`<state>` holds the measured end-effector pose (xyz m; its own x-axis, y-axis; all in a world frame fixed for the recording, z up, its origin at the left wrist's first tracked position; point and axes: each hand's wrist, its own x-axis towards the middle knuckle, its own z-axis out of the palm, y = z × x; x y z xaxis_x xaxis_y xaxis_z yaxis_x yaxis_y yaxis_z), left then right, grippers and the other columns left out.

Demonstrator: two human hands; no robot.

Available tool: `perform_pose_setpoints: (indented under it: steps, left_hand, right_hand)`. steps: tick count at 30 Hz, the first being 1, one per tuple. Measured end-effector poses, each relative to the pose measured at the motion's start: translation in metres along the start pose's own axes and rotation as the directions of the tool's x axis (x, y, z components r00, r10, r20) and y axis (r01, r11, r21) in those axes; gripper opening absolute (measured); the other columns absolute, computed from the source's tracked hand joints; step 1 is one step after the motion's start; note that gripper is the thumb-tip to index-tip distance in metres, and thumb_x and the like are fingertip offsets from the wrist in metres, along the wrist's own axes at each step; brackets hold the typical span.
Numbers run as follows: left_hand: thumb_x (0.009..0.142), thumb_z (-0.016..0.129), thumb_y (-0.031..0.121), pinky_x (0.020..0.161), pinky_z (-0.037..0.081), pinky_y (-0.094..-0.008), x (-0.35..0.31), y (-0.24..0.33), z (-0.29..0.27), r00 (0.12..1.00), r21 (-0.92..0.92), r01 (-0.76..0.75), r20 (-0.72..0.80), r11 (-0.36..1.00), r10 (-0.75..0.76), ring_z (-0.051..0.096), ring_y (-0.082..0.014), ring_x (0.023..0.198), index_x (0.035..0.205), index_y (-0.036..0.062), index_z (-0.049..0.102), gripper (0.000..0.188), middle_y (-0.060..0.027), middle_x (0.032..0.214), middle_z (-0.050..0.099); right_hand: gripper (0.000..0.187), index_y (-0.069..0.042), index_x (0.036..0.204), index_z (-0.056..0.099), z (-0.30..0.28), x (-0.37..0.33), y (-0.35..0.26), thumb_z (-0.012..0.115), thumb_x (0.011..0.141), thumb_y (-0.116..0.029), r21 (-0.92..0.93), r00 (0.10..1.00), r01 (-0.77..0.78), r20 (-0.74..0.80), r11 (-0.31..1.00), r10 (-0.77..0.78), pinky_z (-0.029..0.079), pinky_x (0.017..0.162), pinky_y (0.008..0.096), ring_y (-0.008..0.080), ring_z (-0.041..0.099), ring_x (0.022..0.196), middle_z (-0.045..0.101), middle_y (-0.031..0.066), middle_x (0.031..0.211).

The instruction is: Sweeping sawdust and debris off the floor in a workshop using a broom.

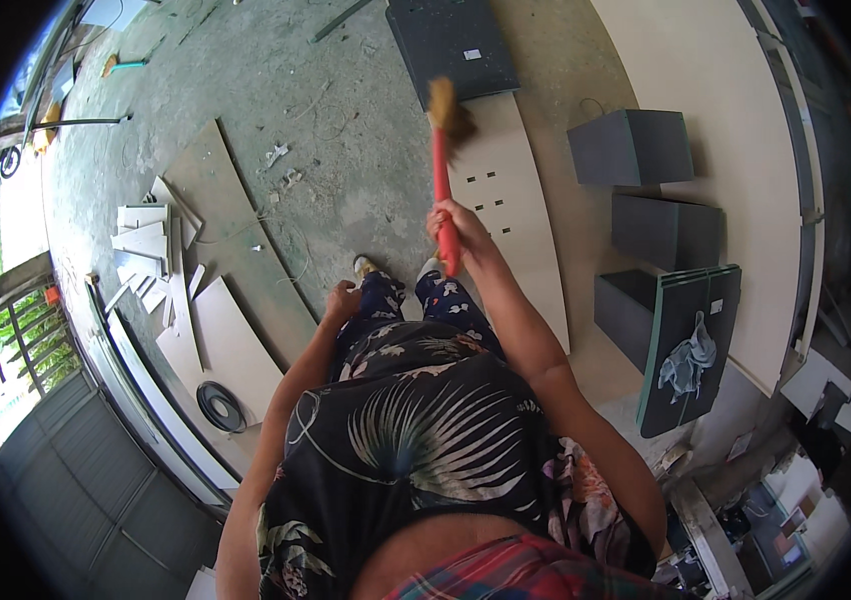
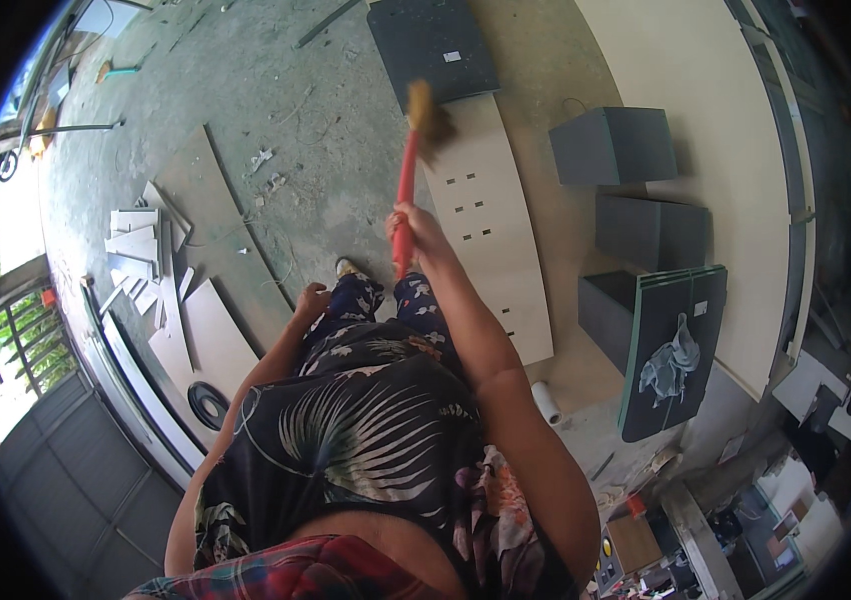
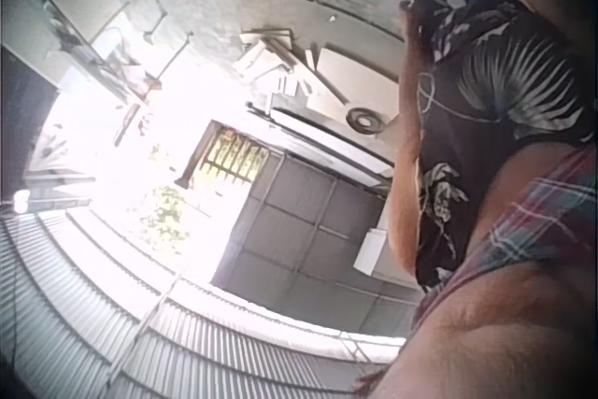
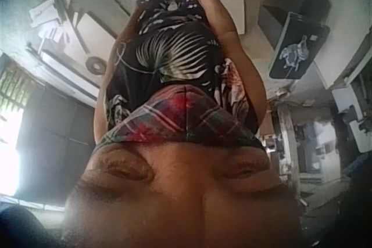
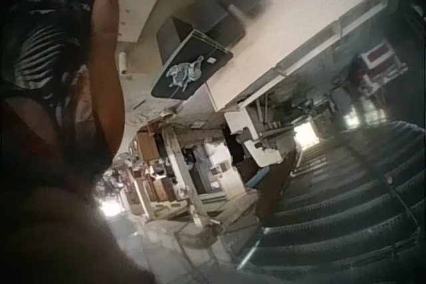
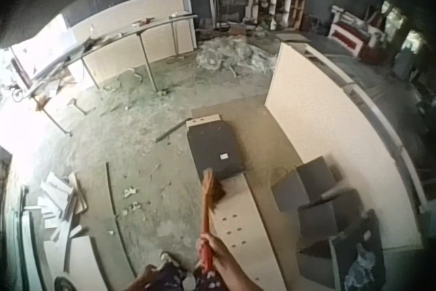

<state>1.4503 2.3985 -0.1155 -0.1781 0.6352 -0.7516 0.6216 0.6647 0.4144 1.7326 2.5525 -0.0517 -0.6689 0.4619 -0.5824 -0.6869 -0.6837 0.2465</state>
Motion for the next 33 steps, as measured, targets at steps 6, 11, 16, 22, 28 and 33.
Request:
perform_pose_setpoints:
  steps: [6, 11, 16, 22, 28, 33]
  left_hand:
    - [0.069, 0.053, 0.021, 0.063, 0.047, -0.0335, -0.002, -0.045, -0.013, 0.993, -0.061, 0.108, -0.034, 0.992, -0.110, 0.061, -0.0248, 0.060, 0.097, -0.0023, 0.054, 0.036, -0.0178, 0.066, 0.060]
    - [0.070, 0.052, 0.020, 0.064, 0.047, -0.0333, 0.004, -0.060, -0.029, 0.995, -0.078, 0.087, -0.047, 0.993, -0.091, 0.061, -0.0253, 0.060, 0.095, -0.0032, 0.054, 0.035, -0.0186, 0.067, 0.060]
    - [0.071, 0.051, 0.019, 0.060, 0.047, -0.0319, 0.004, -0.053, -0.048, 0.992, -0.134, 0.117, -0.030, 0.984, -0.122, 0.061, -0.0227, 0.056, 0.096, -0.0037, 0.053, 0.034, -0.0176, 0.065, 0.060]
    - [0.072, 0.051, 0.018, 0.058, 0.048, -0.0307, 0.013, -0.080, -0.084, 0.990, -0.243, 0.073, -0.102, 0.967, -0.101, 0.061, -0.0208, 0.054, 0.096, -0.0040, 0.053, 0.033, -0.0158, 0.066, 0.060]
    - [0.071, 0.050, 0.018, 0.059, 0.048, -0.0306, 0.031, -0.138, -0.113, 0.982, -0.269, 0.127, -0.102, 0.955, -0.159, 0.061, -0.0216, 0.054, 0.094, -0.0042, 0.053, 0.032, -0.0168, 0.067, 0.060]
    - [0.071, 0.049, 0.018, 0.060, 0.048, -0.0311, 0.032, -0.152, -0.132, 0.974, -0.249, 0.179, -0.095, 0.952, -0.208, 0.061, -0.0230, 0.055, 0.093, -0.0060, 0.053, 0.033, -0.0178, 0.069, 0.060]
  right_hand:
    - [0.015, -0.005, 0.084, 0.040, 0.051, -0.064, 0.009, 0.050, 0.081, -0.014, -0.213, 0.988, 0.149, 0.001, 0.966, -0.152, 0.039, 0.044, 0.0168, 0.0049, 0.043, 0.050, 0.044, 0.0017, 0.067]
    - [0.014, -0.005, 0.085, 0.041, 0.057, -0.096, 0.057, 0.050, 0.081, -0.014, -0.344, 0.913, 0.303, -0.163, 0.889, -0.374, 0.040, 0.046, 0.0183, 0.0051, 0.044, 0.051, 0.044, 0.0019, 0.068]
    - [0.010, -0.006, 0.083, 0.038, 0.024, -0.071, 0.088, 0.046, 0.081, -0.012, -0.201, 0.789, 0.394, -0.426, 0.897, -0.443, 0.042, 0.053, 0.0212, 0.0080, 0.045, 0.055, 0.043, 0.0012, 0.066]
    - [0.010, -0.005, 0.068, 0.041, 0.051, 0.037, 0.113, 0.048, 0.075, -0.008, -0.237, 0.884, 0.319, -0.276, 0.918, -0.378, 0.044, 0.053, 0.0389, 0.0235, 0.048, 0.053, 0.048, 0.0076, 0.060]
    - [0.009, -0.005, 0.075, 0.041, 0.078, 0.132, 0.097, 0.048, 0.078, -0.010, -0.060, 0.993, -0.060, -0.103, 0.996, 0.054, 0.044, 0.049, 0.0246, 0.0118, 0.047, 0.050, 0.046, 0.0037, 0.062]
    - [0.024, -0.002, 0.094, 0.043, 0.128, 0.108, 0.074, 0.054, 0.076, -0.012, -0.709, 0.944, 0.178, -0.071, 0.682, -0.321, 0.041, 0.041, 0.0197, 0.0061, 0.047, 0.052, 0.047, 0.0026, 0.066]
